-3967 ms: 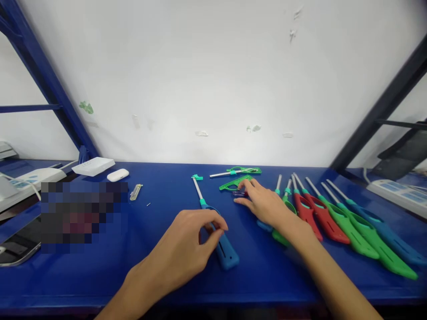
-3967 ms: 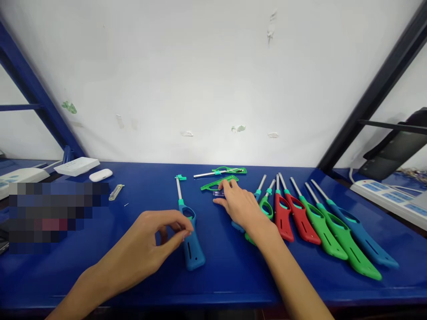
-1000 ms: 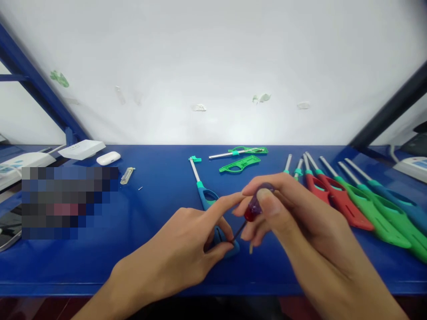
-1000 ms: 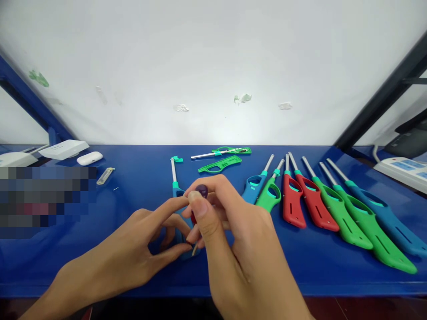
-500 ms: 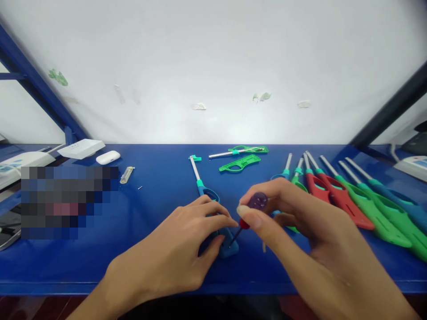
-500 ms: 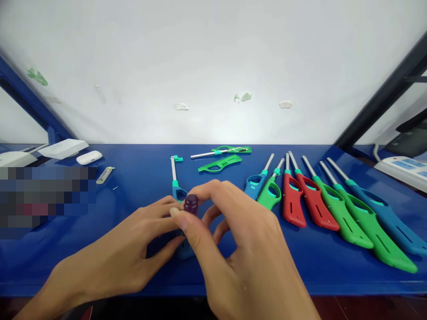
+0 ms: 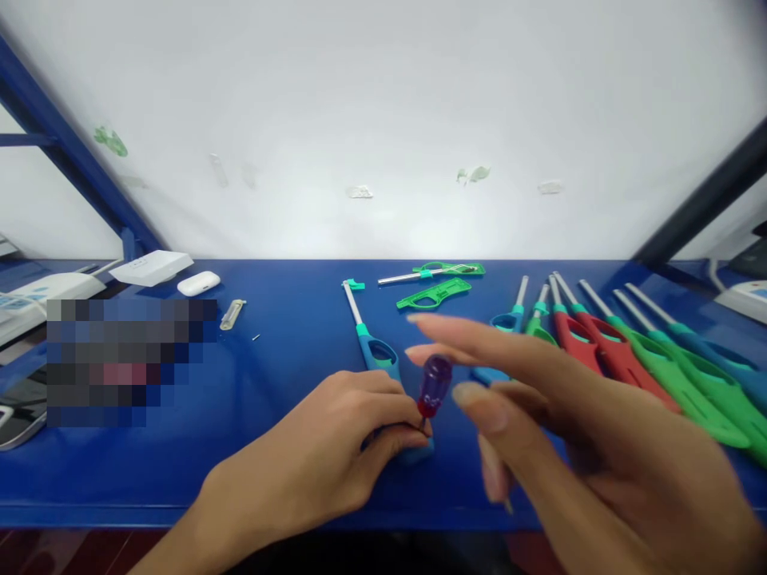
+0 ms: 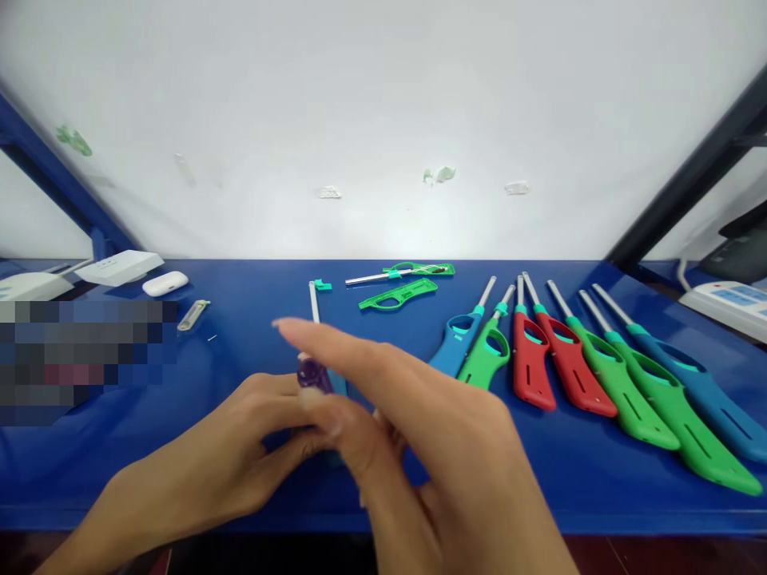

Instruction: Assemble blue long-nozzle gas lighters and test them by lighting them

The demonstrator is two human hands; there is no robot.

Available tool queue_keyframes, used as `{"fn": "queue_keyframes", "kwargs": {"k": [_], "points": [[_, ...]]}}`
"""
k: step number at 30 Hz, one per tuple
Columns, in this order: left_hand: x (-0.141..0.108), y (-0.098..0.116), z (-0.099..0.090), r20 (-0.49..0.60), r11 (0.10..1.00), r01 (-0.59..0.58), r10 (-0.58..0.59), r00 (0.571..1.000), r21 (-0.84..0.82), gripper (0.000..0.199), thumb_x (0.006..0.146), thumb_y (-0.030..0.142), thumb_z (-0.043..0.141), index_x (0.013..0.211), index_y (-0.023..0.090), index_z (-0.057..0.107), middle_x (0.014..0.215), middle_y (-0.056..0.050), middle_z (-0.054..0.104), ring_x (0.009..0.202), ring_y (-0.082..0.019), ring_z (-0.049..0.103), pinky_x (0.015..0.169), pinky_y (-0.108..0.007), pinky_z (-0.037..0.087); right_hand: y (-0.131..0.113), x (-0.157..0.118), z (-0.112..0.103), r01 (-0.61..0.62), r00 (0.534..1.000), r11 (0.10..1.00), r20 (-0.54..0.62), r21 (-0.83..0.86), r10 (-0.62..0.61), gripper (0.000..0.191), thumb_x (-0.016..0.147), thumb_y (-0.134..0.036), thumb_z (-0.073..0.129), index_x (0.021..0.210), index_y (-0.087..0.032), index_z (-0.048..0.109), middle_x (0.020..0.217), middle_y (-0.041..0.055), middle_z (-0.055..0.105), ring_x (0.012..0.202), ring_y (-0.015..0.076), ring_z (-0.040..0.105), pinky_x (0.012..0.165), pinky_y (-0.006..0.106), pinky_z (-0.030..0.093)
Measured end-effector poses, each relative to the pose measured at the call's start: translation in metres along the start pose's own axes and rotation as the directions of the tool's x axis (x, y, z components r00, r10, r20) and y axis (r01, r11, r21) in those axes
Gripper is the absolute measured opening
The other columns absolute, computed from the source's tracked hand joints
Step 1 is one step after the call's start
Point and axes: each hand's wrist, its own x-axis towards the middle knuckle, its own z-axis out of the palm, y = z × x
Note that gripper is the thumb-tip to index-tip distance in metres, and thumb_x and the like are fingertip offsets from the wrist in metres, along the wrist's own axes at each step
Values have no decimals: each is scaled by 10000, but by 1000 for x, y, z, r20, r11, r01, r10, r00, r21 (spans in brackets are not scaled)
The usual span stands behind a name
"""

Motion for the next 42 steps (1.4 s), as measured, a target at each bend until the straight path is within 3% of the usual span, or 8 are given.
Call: {"fn": "queue_keyframes", "kwargs": {"k": [8, 13, 19, 21, 24, 29, 35, 42], "points": [[-4, 3, 0, -13, 994, -19, 21, 1000, 103, 201, 1028, 189, 511, 955, 233, 692, 925, 25, 712, 870, -141, 674, 793, -245, 490, -3, -3, 7, -15, 993, 999, -119, -50, 9, 86, 925, -373, 721, 992, -409, 680, 645, -91, 638, 463, 96, 559, 482, 220, 521], [-3, 9, 1, -10, 993, 51, -50, 999, 102, 140, 1010, 237, 553, 935, 225, 670, 926, 16, 715, 852, -157, 670, 762, -249, 500, -7, -7, 13, -63, 974, 996, -223, -62, 47, 186, 865, -467, 767, 883, -364, 613, 838, -86, 764, 438, 98, 581, 389, 231, 471], [-3, -1, 6, -38, 992, -22, 26, 999, 121, 253, 1077, 263, 458, 912, 224, 646, 923, 35, 718, 848, -139, 667, 798, -257, 471, -2, -4, 1, -20, 998, 1000, -54, 9, 20, 333, 990, -406, 622, 1292, -546, 614, 573, -106, 628, 399, 94, 569, 382, 164, 497], [-3, -2, 6, -7, 991, -45, 46, 999, 123, 240, 1075, 238, 456, 937, 227, 652, 962, 35, 721, 908, -144, 672, 842, -258, 470, 0, -3, -1, 19, 997, 1000, -68, -7, -20, 297, 1002, -330, 610, 1198, -541, 681, 556, -103, 597, 396, 69, 538, 400, 131, 491], [-3, 0, 6, 15, 992, -47, 46, 999, 119, 233, 1049, 155, 455, 944, 227, 650, 969, 34, 714, 924, -141, 671, 847, -248, 476, 0, -2, -2, 23, 998, 999, -66, -23, -25, 202, 979, -290, 637, 1028, -456, 741, 813, -99, 730, 498, 49, 596, 531, 139, 556], [-2, 5, 3, 13, 993, -40, 39, 999, 110, 211, 1006, 91, 474, 934, 232, 614, 984, 58, 711, 930, -126, 665, 822, -223, 480, 1, -4, -6, 110, 994, 994, -10, -12, -110, 379, 975, -319, 622, 1325, -464, 636, 1028, -76, 768, 491, 53, 607, 475, 156, 535], [-3, 5, 4, -25, 990, -72, 75, 997, 124, 211, 1046, 172, 455, 922, 212, 620, 995, 21, 703, 968, -146, 664, 890, -257, 484, 2, 0, -7, 204, 979, 976, 23, -72, -203, 341, 911, -106, 646, 1098, -381, 719, 928, -90, 726, 554, 31, 619, 487, 100, 497], [-4, 0, 8, -201, 991, -106, 87, 976, -84, 159, 1000, 144, 576, 924, 235, 682, 977, 51, 701, 843, -86, 654, 802, -181, 488, 1, 2, 0, 75, 993, 997, -89, -29, -77, 214, 791, -389, 857, 915, -345, 687, 710, -106, 629, 484, 41, 558, 479, 109, 500]]}}
